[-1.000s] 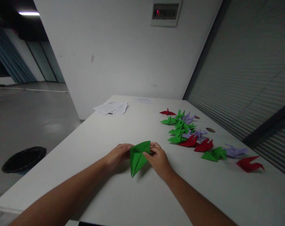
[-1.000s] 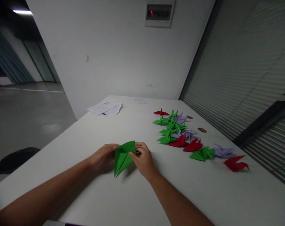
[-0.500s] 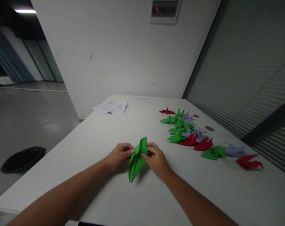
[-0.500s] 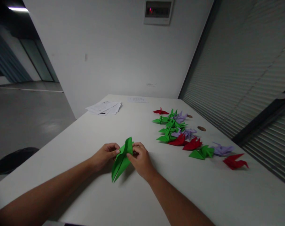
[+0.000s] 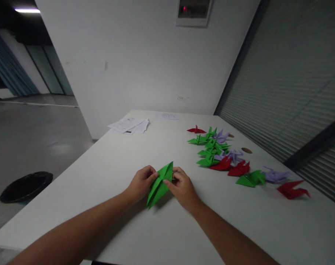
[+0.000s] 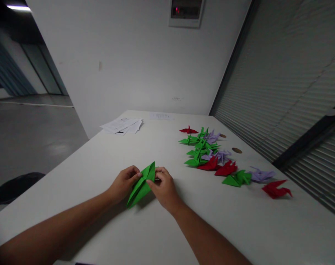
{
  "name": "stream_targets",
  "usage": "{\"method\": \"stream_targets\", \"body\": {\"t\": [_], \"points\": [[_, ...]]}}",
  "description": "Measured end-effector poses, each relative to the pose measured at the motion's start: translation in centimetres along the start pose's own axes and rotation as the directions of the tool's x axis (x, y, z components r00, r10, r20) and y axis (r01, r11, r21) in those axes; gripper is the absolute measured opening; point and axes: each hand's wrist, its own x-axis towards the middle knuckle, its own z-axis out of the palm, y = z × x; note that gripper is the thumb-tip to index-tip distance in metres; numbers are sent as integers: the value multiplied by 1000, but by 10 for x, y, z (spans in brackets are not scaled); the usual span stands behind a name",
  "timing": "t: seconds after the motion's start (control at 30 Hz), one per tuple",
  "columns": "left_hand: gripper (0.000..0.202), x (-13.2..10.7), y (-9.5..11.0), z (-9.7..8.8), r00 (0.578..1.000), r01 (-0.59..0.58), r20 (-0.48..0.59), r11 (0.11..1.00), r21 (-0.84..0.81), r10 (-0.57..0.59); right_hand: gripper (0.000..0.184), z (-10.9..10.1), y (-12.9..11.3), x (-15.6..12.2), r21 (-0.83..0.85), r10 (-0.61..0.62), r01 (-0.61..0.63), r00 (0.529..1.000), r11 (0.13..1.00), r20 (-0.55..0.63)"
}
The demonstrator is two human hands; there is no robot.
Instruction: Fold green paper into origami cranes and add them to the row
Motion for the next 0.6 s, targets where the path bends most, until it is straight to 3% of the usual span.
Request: {"method": "stream_targets", "body": {"t": [0.17, 0.43, 0.6], "points": [[27, 0, -3, 0, 1000, 6, 15, 1000, -26, -6, 8, -1, -1, 0, 0, 4, -4, 1000, 1000, 5], [32, 1, 2, 1, 996, -51, 65, 993, -107, 58, 17, -3, 3, 0, 44, 3, -2, 999, 999, -34], [39, 2, 4, 1, 990, 74, 130, 973, -217, -46, 14, -4, 0, 0, 44, -12, 14, 999, 999, -33]]}}
